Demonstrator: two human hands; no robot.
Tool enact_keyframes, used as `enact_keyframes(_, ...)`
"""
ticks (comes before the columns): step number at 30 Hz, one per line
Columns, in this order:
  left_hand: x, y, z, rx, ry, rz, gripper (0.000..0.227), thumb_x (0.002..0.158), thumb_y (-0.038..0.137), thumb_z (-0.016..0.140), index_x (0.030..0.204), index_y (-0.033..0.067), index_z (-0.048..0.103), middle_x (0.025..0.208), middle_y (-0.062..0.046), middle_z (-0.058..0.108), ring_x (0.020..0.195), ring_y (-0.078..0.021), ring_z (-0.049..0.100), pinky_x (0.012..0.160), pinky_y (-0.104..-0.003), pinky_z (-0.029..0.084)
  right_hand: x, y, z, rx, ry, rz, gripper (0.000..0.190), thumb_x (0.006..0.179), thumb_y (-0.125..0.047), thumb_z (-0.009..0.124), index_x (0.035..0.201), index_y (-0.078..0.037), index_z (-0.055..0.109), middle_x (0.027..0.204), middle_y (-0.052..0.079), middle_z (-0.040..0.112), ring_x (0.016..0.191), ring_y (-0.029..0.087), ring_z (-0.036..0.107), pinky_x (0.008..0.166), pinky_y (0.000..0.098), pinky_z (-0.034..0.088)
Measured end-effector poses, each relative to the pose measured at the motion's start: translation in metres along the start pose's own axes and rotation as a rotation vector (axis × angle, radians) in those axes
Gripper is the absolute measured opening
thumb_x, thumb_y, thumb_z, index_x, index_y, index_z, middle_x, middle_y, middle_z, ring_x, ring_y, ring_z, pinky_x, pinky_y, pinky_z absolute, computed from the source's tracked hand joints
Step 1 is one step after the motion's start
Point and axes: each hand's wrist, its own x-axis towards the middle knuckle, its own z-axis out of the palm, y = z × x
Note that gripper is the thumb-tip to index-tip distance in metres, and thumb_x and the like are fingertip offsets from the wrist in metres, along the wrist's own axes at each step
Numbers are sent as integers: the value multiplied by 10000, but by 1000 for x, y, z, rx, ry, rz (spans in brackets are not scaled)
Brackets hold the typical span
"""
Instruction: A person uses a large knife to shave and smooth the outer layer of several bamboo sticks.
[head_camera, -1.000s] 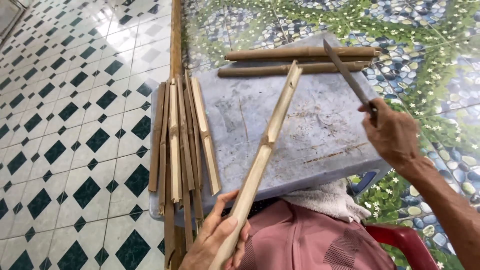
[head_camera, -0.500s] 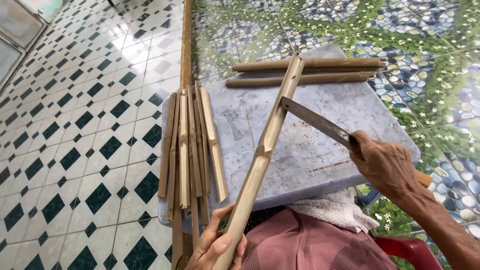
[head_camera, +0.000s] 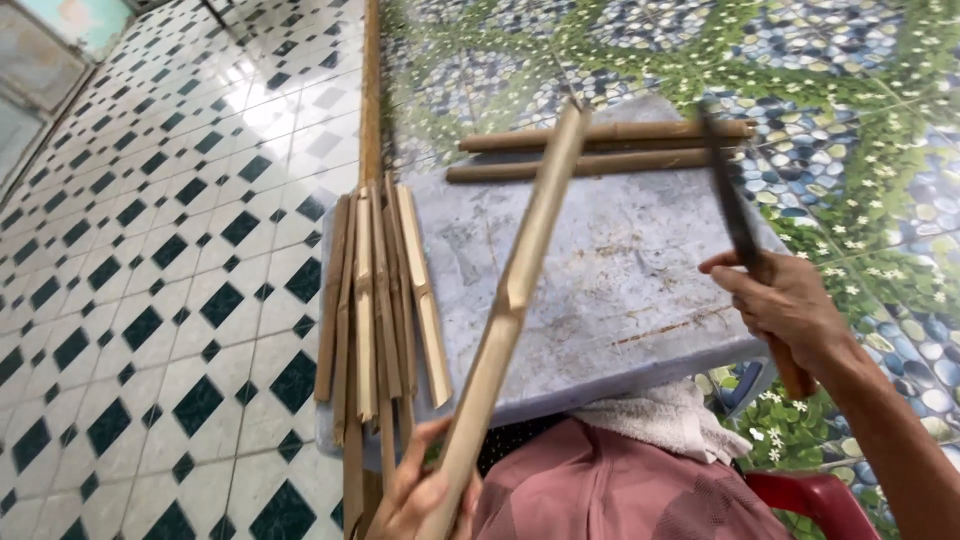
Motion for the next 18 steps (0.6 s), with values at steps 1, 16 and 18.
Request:
enact_keyframes(1,0,2,3,-32,-24,11,685,902,317,581,1534,119,406,787,-223,663,413,-214,576,378,-288,538,-11,-2,-3,252,-45,-5,248,1058,-156,583,1221,-16,708,598,9,418,488,154,391,456,312,352)
enact_keyframes(16,11,120,43,424,-194,-299,578,825,-215,602,1292,83,767,1110,-239,847,627,-270,774,434,-231,670,-13,-32,12,-608,-4,-901,305,904,-158,750,1201,-89,742,1206,94,764,730,211,760,631,356,649)
enact_keyframes(18,17,116,14,180,-343,70,397,997,78,527,1356,65,696,1109,-219,819,665,-254,776,428,-210,612,-20,-51,13,-488,-36,-785,265,886,-131,765,1151,-128,770,1137,39,772,737,166,725,637,315,602)
